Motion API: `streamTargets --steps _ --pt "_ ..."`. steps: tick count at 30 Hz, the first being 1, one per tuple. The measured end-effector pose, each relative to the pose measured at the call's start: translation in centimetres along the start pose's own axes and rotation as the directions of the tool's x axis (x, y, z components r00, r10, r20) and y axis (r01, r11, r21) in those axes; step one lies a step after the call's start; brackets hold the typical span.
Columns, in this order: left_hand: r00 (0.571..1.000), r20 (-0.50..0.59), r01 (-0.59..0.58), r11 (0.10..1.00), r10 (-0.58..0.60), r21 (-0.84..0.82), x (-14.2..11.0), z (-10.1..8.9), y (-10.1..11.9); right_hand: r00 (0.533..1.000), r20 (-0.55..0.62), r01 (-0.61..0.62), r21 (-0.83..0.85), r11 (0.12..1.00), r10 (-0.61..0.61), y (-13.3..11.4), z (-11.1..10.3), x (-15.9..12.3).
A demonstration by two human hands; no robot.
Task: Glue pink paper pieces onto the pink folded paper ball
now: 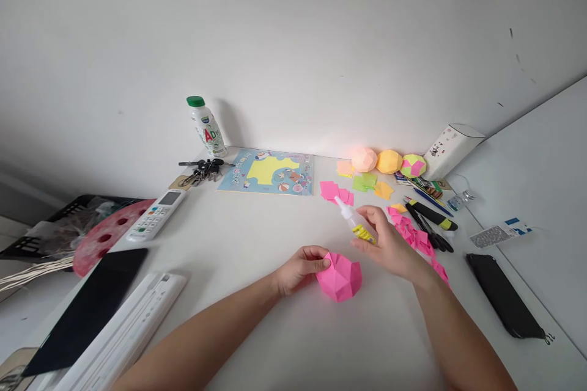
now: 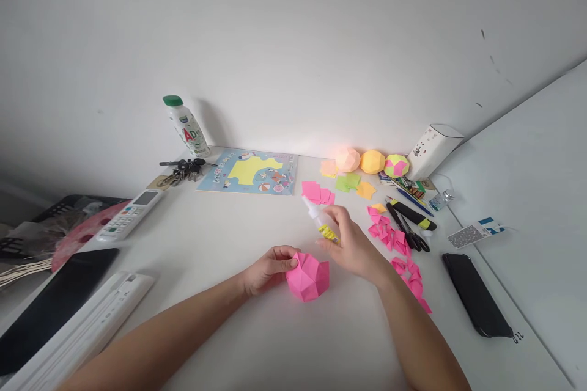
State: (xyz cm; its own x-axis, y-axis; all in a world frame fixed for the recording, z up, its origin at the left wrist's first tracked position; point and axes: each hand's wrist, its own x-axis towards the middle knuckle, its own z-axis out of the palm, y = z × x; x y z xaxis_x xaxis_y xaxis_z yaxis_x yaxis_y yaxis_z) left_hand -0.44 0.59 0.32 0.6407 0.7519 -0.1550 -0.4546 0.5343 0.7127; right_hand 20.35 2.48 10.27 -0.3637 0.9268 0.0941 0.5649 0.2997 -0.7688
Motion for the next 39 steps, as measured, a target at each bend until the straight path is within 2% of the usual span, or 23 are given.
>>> streamTargets --steps 2,5,7,12,16,22,31,39 --pt "1.000 -0.009 0.011 1.000 -0.012 -0.011 0.0 -0.1 0.0 0.998 0.003 0.069 -0.068 0.995 -0.069 -1.4 -0.6 -0.9" --pt "1.000 -0.015 0.025 0.999 -0.025 -0.031 0.0 -0.1 0.0 0.985 -0.123 0.115 -0.060 0.992 -0.121 -2.5 -1.0 -1.7" --pt "0.999 -0.016 0.031 0.999 -0.032 -0.043 0.0 -0.2 0.0 0.975 -0.166 0.142 -0.047 0.989 -0.148 -3.0 -1.0 -1.7" --pt "0.999 -0.027 0.046 0.998 -0.047 -0.048 -0.1 -0.2 0.0 0.958 -0.164 0.219 -0.116 0.969 -0.236 -3.5 -0.6 -1.5" --pt "0.998 -0.016 0.053 0.998 -0.054 -0.020 -0.2 -0.2 0.1 0.962 -0.171 0.204 -0.058 0.977 -0.211 -3.5 -0.5 -1.6" --pt "0.999 -0.014 0.035 0.999 -0.036 -0.020 -0.1 -0.1 0.2 0.983 -0.107 0.154 0.036 0.987 -0.149 -3.4 -0.4 -1.5" --pt "0.998 -0.023 0.053 0.998 -0.053 -0.017 -0.1 -0.2 0.2 0.998 -0.056 0.004 0.052 0.999 -0.001 -2.9 0.5 -1.0" --pt "0.998 -0.029 0.061 0.998 -0.061 -0.003 -0.1 -0.3 0.0 0.998 -0.023 0.055 0.047 0.997 -0.054 -2.7 0.6 -1.0"
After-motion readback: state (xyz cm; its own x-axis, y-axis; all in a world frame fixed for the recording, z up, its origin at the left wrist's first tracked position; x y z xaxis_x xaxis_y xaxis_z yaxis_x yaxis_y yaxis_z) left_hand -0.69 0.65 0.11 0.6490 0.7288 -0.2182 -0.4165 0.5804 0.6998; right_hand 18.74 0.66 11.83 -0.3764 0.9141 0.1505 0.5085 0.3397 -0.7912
